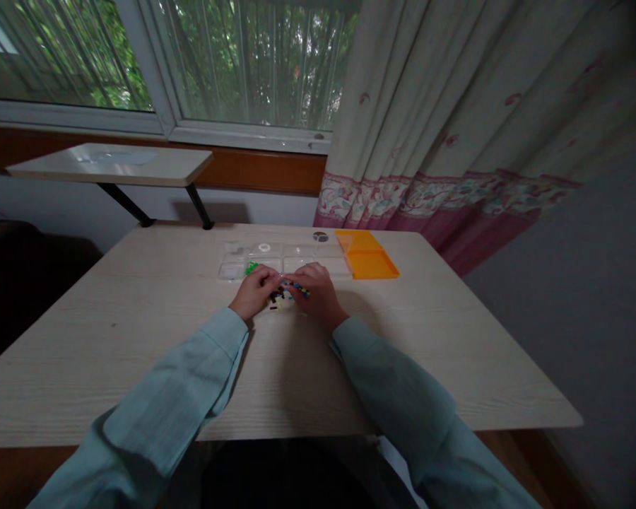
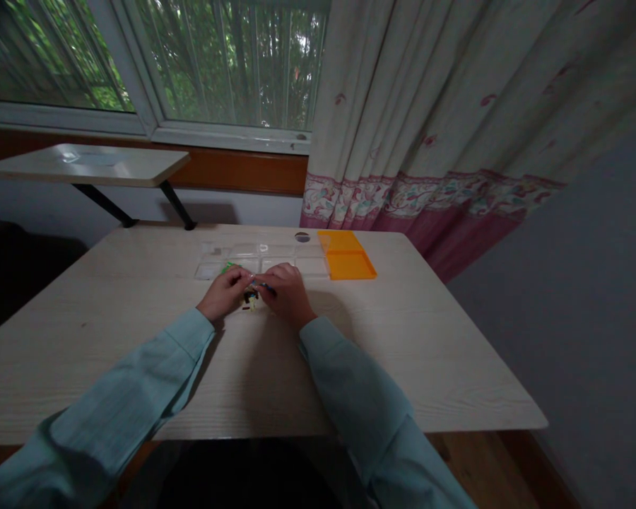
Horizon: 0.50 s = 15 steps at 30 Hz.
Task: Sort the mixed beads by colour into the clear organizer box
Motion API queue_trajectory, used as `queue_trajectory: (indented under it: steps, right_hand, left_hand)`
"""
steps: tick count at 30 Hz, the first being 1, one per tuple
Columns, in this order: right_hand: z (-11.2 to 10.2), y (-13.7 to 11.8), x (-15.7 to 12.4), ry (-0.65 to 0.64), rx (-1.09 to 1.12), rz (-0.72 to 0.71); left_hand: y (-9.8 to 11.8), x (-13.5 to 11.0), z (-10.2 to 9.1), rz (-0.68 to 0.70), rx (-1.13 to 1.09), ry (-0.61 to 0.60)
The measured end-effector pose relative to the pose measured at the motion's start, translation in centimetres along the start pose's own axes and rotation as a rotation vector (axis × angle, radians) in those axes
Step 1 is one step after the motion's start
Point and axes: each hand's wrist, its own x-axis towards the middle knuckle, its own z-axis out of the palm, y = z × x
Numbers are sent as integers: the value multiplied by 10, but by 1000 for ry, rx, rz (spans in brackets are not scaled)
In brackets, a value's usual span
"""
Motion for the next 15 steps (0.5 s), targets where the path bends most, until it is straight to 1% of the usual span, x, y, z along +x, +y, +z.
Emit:
queue_trajectory:
  steps: [4,7,10,15]
  right_hand:
    - [1,-5,0,31,6,26]
    - [1,-6,0,43,-17,45]
    - [-1,-7,-1,32,-42,40]
    - [-3,-6,-1,40,-42,3]
  left_hand:
    - [-2,-2,7,-89,-152,1]
    - [2,-3,10,-123,-200,6]
    - [7,-4,10,-98,-160,24]
    - [11,-3,6,13,-6,71]
